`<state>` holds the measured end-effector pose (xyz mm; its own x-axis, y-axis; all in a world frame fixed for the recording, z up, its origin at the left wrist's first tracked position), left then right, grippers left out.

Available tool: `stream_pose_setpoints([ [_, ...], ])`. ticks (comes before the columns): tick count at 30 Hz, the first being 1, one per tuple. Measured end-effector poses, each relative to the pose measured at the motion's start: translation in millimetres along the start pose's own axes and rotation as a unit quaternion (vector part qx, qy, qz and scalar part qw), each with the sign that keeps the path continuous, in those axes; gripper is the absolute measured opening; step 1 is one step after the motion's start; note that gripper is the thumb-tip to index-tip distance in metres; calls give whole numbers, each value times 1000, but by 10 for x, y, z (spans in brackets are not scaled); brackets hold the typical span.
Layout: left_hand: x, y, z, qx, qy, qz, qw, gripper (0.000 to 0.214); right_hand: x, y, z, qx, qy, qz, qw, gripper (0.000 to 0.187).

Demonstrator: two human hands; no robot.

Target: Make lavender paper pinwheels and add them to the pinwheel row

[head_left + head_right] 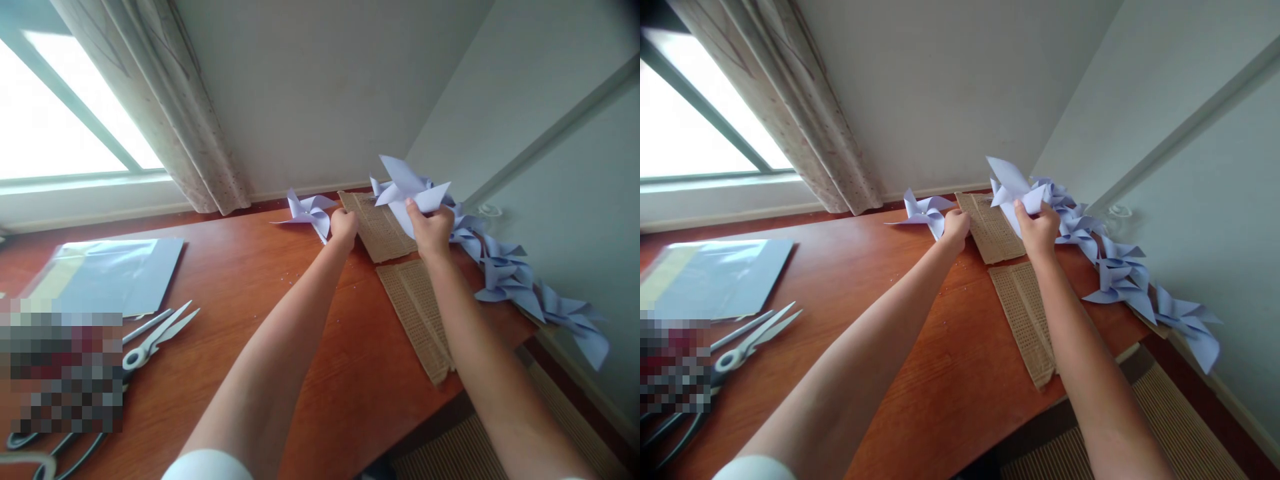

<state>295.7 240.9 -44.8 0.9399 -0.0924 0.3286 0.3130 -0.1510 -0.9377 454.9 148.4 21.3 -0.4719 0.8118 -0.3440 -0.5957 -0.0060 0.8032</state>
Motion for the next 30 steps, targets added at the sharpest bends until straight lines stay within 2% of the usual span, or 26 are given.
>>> stream_pose_setpoints([
  [2,-1,-38,-56,-6,3,9,1000,36,27,236,18,-161,0,-136,978,19],
  [5,3,-104,-144,-5,7,18,1000,37,192,467,-4,-288,18,-280,916,23],
  [8,4,-154,-227,12,2,11,1000,31,424,563,-48,-344,58,-361,865,30],
  [11,-1,-180,-291,41,-13,-10,999,9,602,570,-75,-371,77,-408,831,33],
  [12,-2,-185,-306,51,-17,-18,998,7,641,561,-80,-377,79,-416,824,34],
  [14,-4,-193,-329,69,-22,-34,997,12,687,538,-89,-384,81,-422,817,34],
  [20,-23,-194,-351,106,-13,-70,992,11,725,460,-149,-370,95,-420,823,33],
  [30,-66,-134,-390,108,25,-97,989,7,769,429,-180,-376,111,-425,816,29],
])
Point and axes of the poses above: each hand's wrist, its own z-axis towards the middle knuckle, its own x-axis out of the palm, y = z × x, the point moved 3 cm from there along z, towards the middle knuckle, and after that the axes turned 9 degrees about x, right-handed, at the moved point
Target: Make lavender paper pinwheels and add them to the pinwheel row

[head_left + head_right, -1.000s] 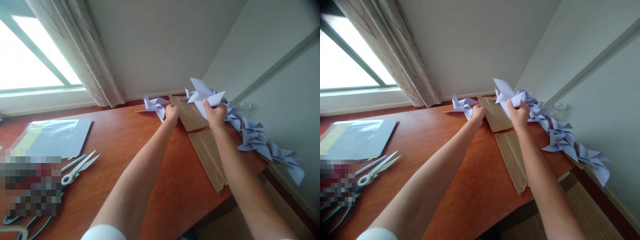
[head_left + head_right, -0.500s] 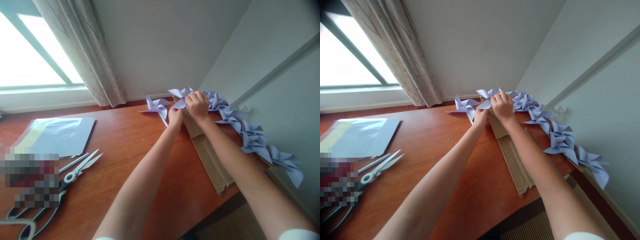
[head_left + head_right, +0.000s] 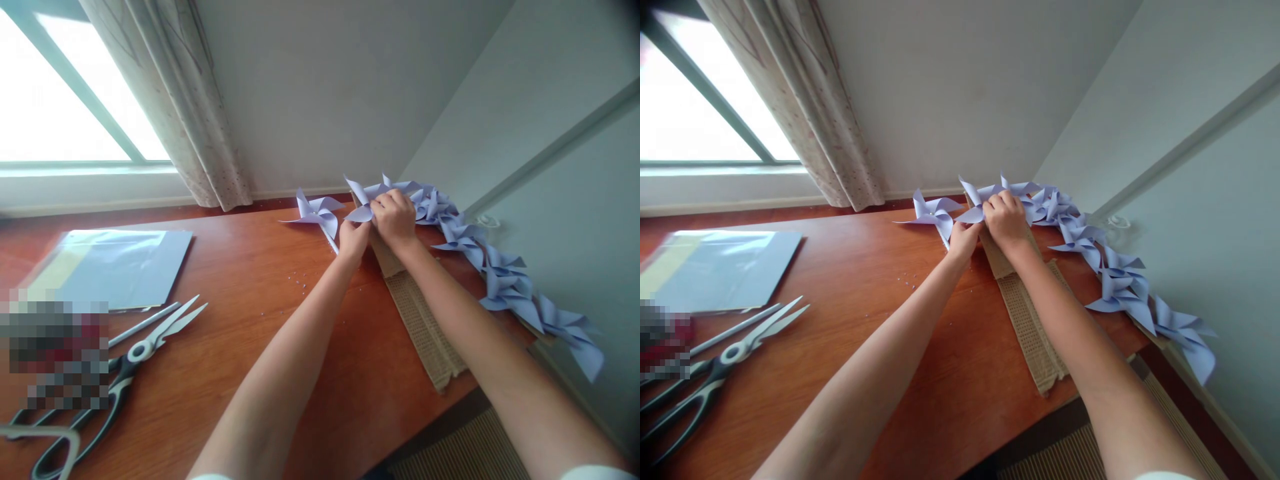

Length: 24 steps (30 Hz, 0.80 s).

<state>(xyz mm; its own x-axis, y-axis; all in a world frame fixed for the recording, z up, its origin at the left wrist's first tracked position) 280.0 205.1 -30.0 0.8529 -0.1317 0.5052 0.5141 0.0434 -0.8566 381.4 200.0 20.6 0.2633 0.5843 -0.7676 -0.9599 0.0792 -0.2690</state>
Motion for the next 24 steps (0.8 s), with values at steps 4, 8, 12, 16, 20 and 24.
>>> stream_pose_setpoints([
  [4,-12,31,-15,-15,4,0,1000,7,-11,9,-5,6,6,2,1000,31],
  [8,-16,54,-16,-33,4,2,999,8,-17,19,-12,21,12,10,1000,32],
  [12,-18,41,-19,-46,-2,5,999,15,-13,25,-18,24,21,16,999,32],
  [16,-13,27,-33,-50,-5,9,999,14,-2,13,-7,37,35,30,998,33],
  [20,-8,18,-48,-49,-2,8,999,13,1,21,4,27,22,9,999,31],
  [24,-17,8,-54,-46,-1,3,999,16,8,46,-2,14,26,10,999,29],
])
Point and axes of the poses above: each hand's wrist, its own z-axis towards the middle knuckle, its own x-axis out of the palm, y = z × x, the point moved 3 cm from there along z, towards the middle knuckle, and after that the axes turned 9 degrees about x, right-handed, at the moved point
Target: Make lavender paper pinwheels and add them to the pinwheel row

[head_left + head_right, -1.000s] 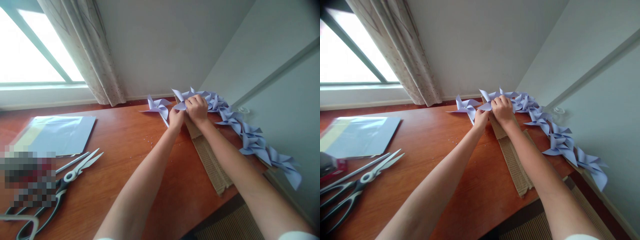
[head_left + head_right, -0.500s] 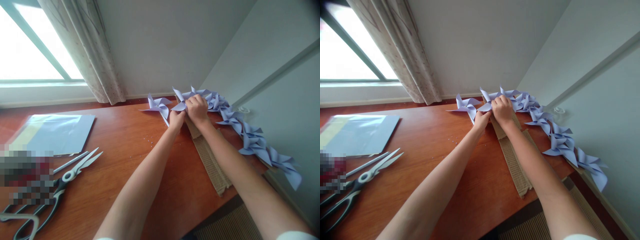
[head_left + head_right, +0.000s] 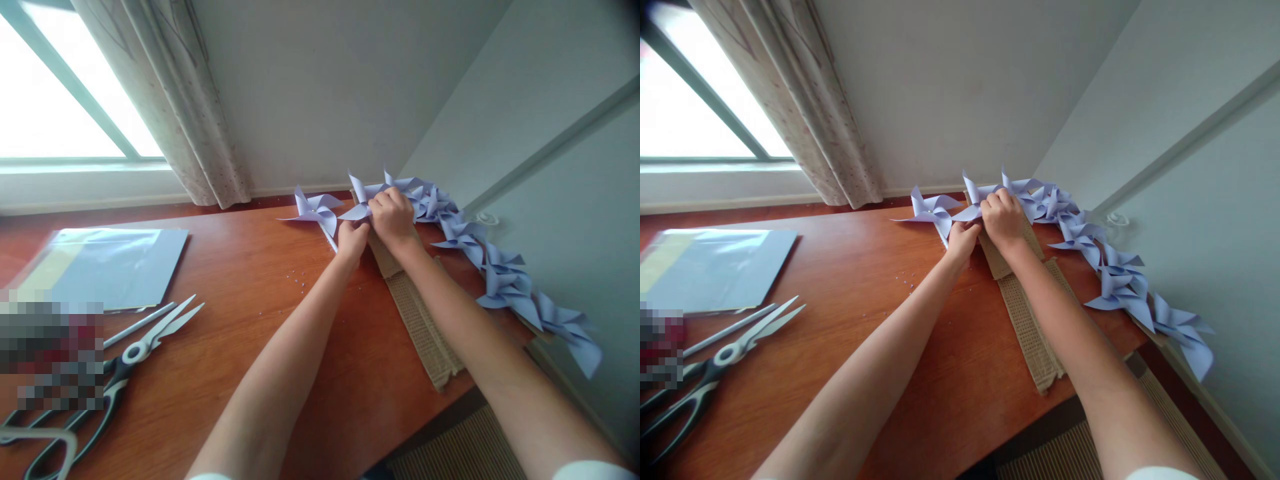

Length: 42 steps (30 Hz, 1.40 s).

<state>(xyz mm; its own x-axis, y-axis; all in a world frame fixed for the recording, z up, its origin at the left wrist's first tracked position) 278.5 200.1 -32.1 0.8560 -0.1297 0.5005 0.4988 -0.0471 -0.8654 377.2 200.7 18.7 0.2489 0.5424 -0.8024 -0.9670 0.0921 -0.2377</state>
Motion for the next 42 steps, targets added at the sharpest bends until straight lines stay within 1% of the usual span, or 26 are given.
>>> stream_pose_setpoints([
  [7,-34,24,8,-8,-12,-8,1000,15,1,29,0,-2,17,8,1000,27],
  [13,-29,47,28,4,4,-21,1000,11,-19,22,3,-16,29,5,999,26],
  [21,-36,62,24,-8,10,-4,1000,11,-16,-18,24,0,19,13,1000,28],
  [26,-51,53,20,-14,-2,2,1000,11,-54,-12,32,4,38,25,999,24],
  [31,-59,72,32,-15,-11,-2,1000,16,-77,-20,56,-15,45,24,999,24],
  [37,-56,80,39,-4,0,-22,1000,15,-69,-24,69,-32,54,31,998,21],
  [42,-55,85,47,1,1,-36,999,17,-103,-3,60,-45,71,34,996,18],
])
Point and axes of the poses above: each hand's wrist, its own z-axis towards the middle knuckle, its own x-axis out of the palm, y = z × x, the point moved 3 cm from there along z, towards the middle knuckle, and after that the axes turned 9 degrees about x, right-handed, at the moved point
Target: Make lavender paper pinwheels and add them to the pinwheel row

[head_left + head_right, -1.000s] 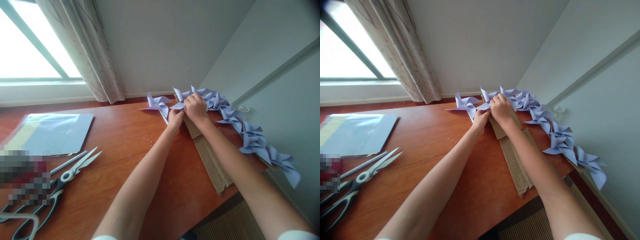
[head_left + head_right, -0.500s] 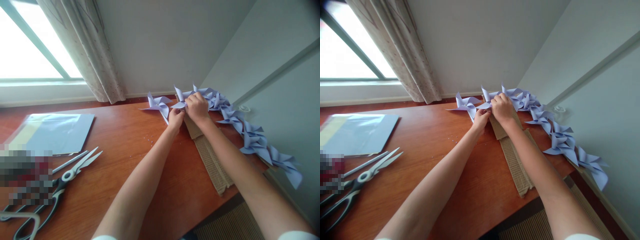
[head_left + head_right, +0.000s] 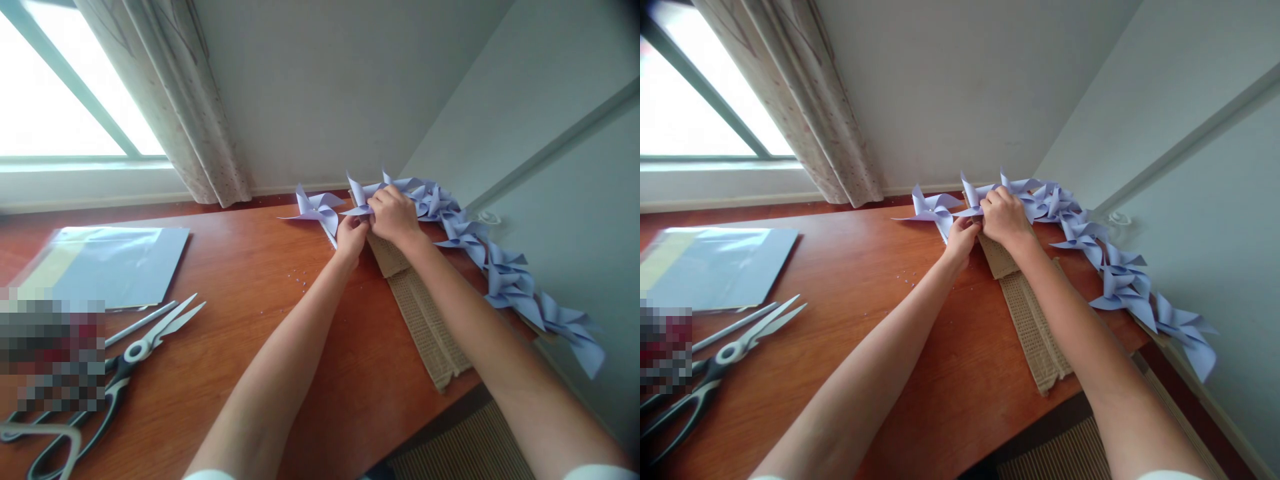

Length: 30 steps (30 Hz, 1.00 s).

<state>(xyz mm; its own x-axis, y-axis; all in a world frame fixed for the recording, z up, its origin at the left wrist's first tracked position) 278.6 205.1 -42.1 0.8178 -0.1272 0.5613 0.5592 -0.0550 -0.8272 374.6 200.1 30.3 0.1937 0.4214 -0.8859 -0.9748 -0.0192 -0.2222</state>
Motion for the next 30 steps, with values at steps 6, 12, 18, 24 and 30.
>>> stream_pose_setpoints([
  [6,-15,15,15,1,-9,-6,1000,17,-42,47,-44,-8,19,-1,1000,21],
  [12,-31,34,7,10,-11,-7,1000,14,-3,104,-118,0,15,-19,1000,24],
  [18,-34,29,2,23,-13,-3,1000,14,42,177,-194,22,-5,-13,1000,26],
  [24,-20,-30,-40,31,-17,16,999,15,81,171,-213,66,-2,-7,998,29],
  [30,-7,-56,-54,33,-14,24,999,13,123,150,-218,70,-6,1,998,29],
])
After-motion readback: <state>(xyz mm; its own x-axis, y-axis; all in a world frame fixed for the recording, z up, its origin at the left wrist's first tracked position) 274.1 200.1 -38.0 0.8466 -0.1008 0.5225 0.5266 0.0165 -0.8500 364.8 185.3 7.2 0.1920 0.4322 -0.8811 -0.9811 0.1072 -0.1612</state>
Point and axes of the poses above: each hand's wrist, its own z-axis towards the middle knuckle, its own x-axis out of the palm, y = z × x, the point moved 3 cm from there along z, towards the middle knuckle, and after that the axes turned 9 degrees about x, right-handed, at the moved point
